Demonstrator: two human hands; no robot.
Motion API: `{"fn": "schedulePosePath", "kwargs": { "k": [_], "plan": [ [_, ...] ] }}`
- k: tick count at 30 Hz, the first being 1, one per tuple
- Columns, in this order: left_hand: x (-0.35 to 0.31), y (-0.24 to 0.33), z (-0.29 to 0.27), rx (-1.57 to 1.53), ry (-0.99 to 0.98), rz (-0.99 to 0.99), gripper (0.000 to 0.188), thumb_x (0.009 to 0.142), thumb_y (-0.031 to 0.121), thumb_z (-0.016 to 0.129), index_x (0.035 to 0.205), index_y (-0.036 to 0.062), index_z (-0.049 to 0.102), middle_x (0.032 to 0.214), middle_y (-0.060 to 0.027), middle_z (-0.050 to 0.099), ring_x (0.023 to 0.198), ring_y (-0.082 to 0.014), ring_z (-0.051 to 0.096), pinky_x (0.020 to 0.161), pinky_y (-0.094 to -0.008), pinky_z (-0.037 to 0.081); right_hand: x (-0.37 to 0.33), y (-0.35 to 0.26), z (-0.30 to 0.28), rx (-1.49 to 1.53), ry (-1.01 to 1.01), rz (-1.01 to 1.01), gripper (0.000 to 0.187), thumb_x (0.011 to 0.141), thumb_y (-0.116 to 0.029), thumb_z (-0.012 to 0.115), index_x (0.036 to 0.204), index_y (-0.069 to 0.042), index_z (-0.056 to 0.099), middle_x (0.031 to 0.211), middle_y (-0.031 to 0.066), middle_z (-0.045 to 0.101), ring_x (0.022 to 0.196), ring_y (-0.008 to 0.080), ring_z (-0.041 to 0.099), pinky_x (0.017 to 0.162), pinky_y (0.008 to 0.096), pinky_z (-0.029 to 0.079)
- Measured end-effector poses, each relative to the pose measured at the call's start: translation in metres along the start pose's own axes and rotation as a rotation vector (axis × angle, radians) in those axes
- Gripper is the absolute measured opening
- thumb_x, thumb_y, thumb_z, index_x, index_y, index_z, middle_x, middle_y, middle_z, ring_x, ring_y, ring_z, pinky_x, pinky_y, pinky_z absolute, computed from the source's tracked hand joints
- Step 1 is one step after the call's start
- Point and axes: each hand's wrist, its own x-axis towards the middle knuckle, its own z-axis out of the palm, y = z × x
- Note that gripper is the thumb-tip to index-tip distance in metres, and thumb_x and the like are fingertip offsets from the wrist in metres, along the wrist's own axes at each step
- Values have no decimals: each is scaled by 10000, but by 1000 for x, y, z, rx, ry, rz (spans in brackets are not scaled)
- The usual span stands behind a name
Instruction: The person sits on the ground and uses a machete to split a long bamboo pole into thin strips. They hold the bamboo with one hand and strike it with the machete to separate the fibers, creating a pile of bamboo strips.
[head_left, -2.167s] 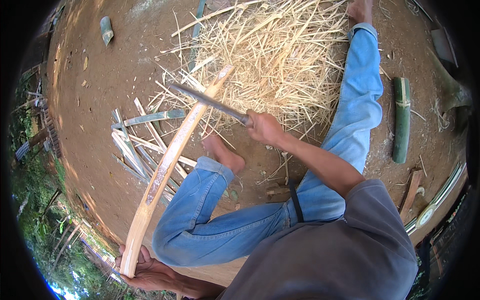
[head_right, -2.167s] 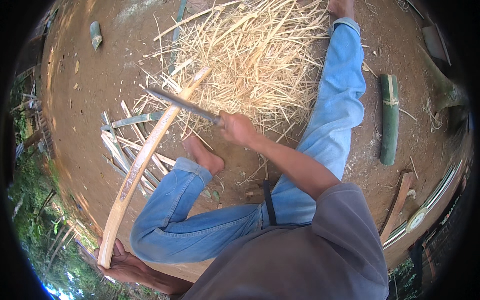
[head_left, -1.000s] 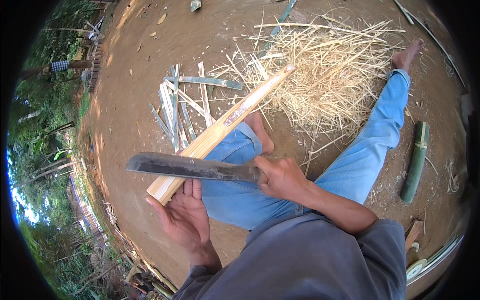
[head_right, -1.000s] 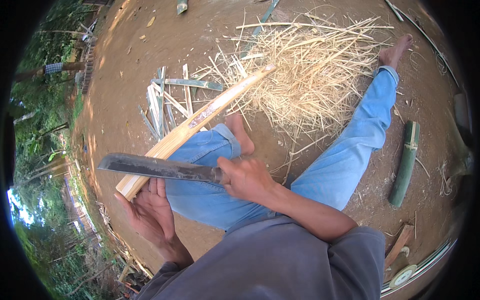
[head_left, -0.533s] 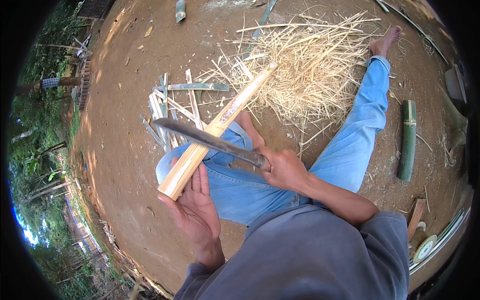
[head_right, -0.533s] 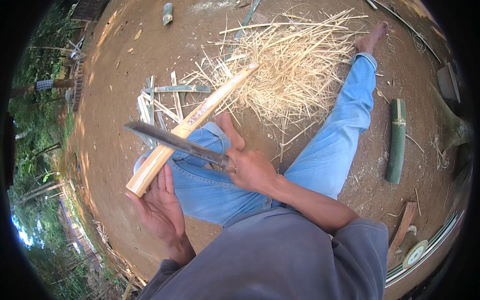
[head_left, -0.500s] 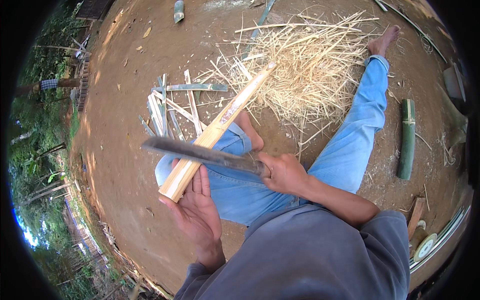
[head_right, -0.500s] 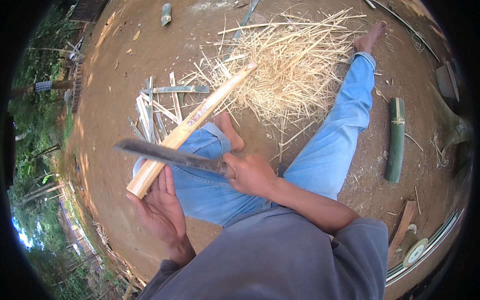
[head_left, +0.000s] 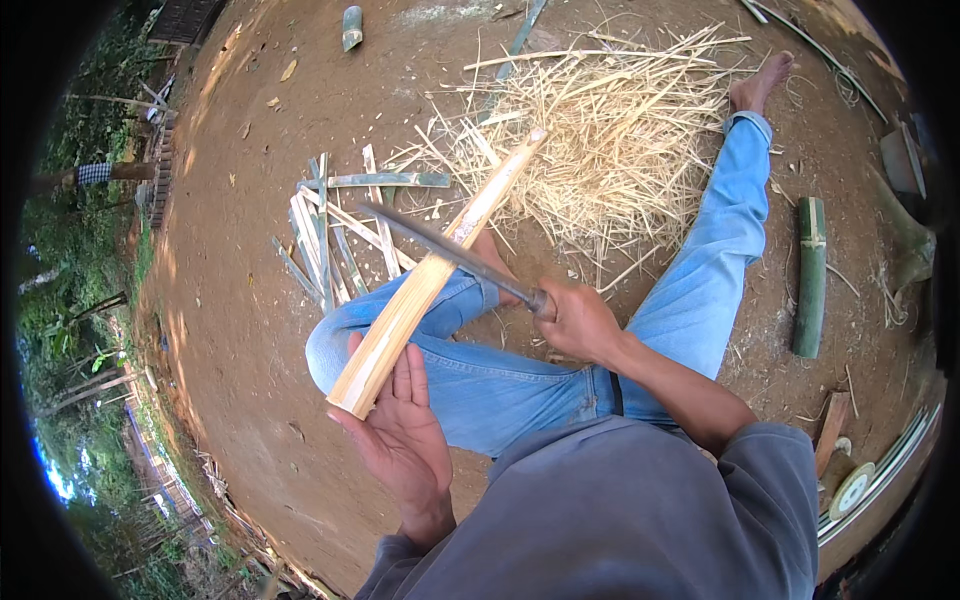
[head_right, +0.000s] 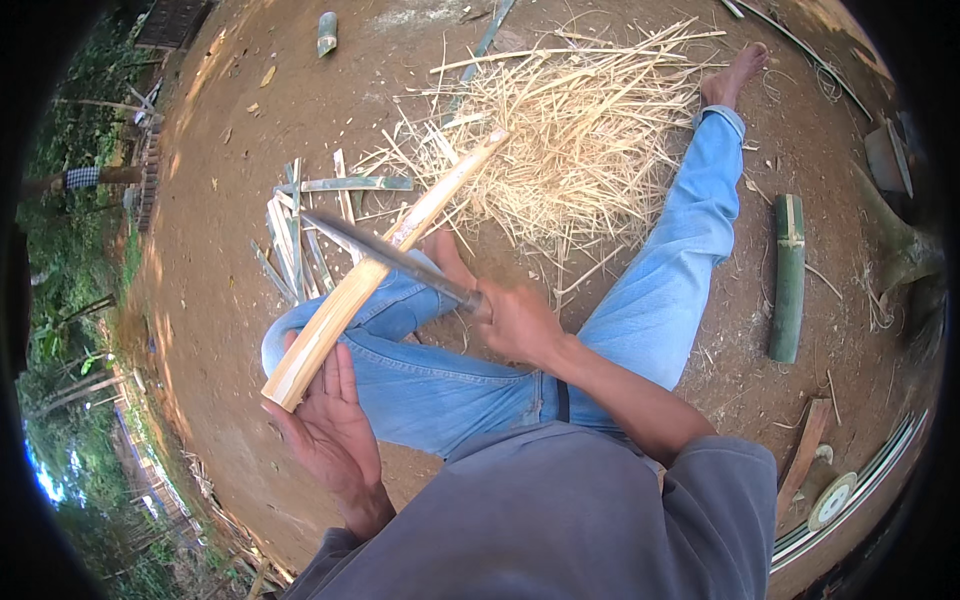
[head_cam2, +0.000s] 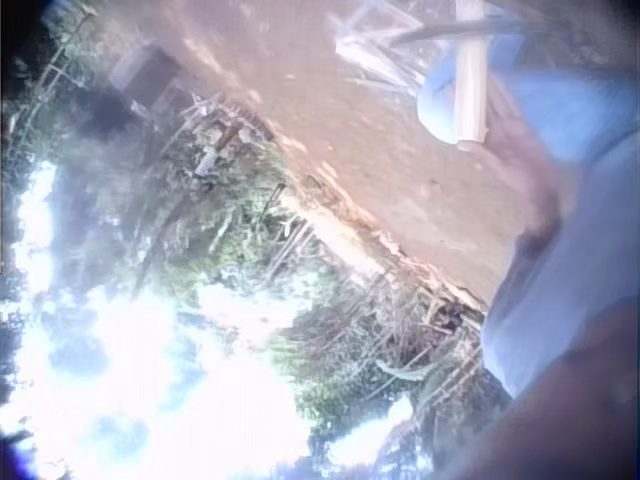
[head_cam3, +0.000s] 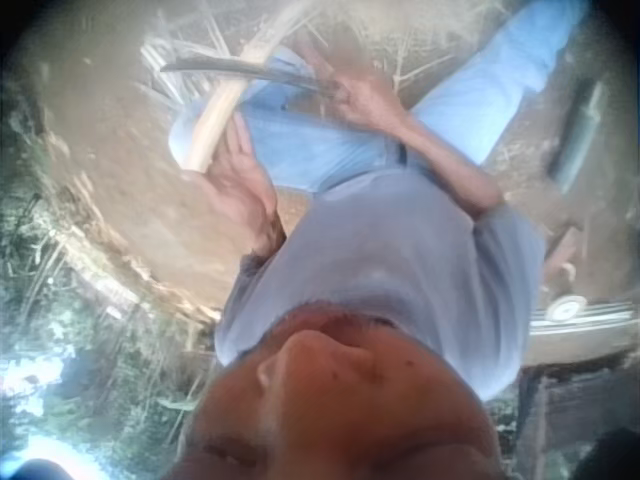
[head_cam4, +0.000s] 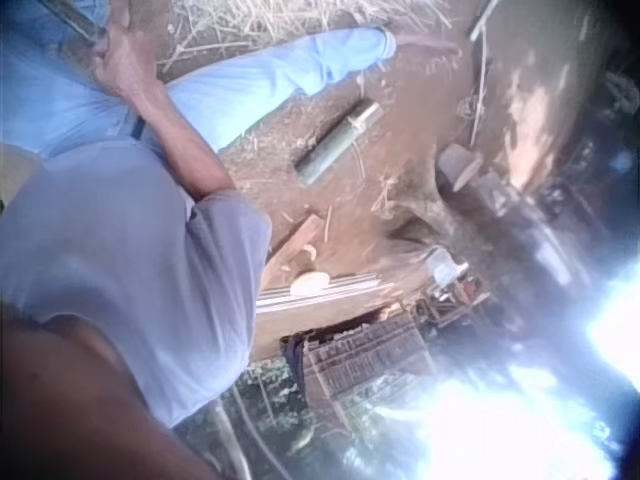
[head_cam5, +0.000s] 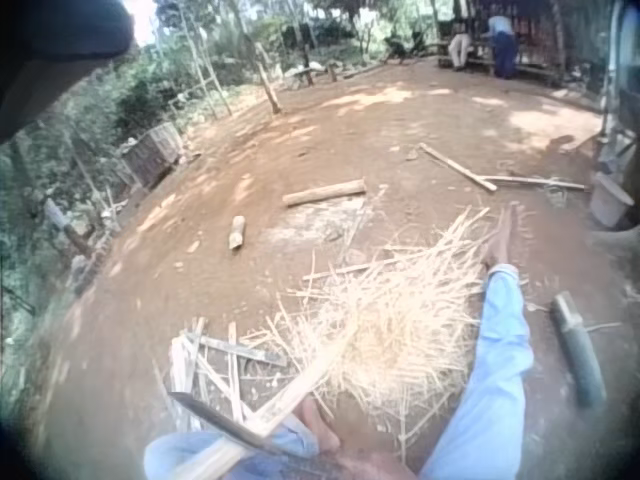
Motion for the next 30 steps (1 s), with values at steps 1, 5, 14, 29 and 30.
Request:
{"fn": "schedulePosePath", "kwargs": {
  "k": [1,5,14,29,30],
  "plan": [
    [0,-1,1,-1,9,0,698,1027,496,253,1491,-17,163,1558,-179,196,1430,-355,234,1198,-477,195,-9,-10,-1,-3,-29,-86,211,706,-74,667,896,-36,584,600,194,588,565,384,609,521,455,473],
    [4,-1,7,31,40,16,711,1026,493,259,1485,-40,159,1551,-187,211,1429,-356,235,1202,-473,189,-8,1,5,1,-125,11,256,705,-81,655,951,-52,588,616,173,613,590,378,627,556,459,499],
    [5,0,2,58,46,14,710,1028,489,256,1481,-50,165,1550,-197,209,1429,-359,235,1202,-473,187,-15,8,10,-57,-42,-27,226,698,-89,648,918,-44,620,580,185,580,564,390,611,537,453,491],
    [2,0,2,-15,15,4,659,1040,438,272,1477,-46,174,1535,-228,222,1427,-387,225,1196,-487,190,7,12,9,-69,33,-65,191,710,-93,660,886,-43,605,595,190,581,566,384,609,517,454,487],
    [3,1,1,-48,-18,-1,641,1047,407,276,1468,-65,172,1527,-251,218,1430,-396,207,1200,-490,183,3,7,7,-70,-1,-110,180,718,-93,655,883,-45,603,599,188,585,566,383,610,517,454,487]
  ]
}}
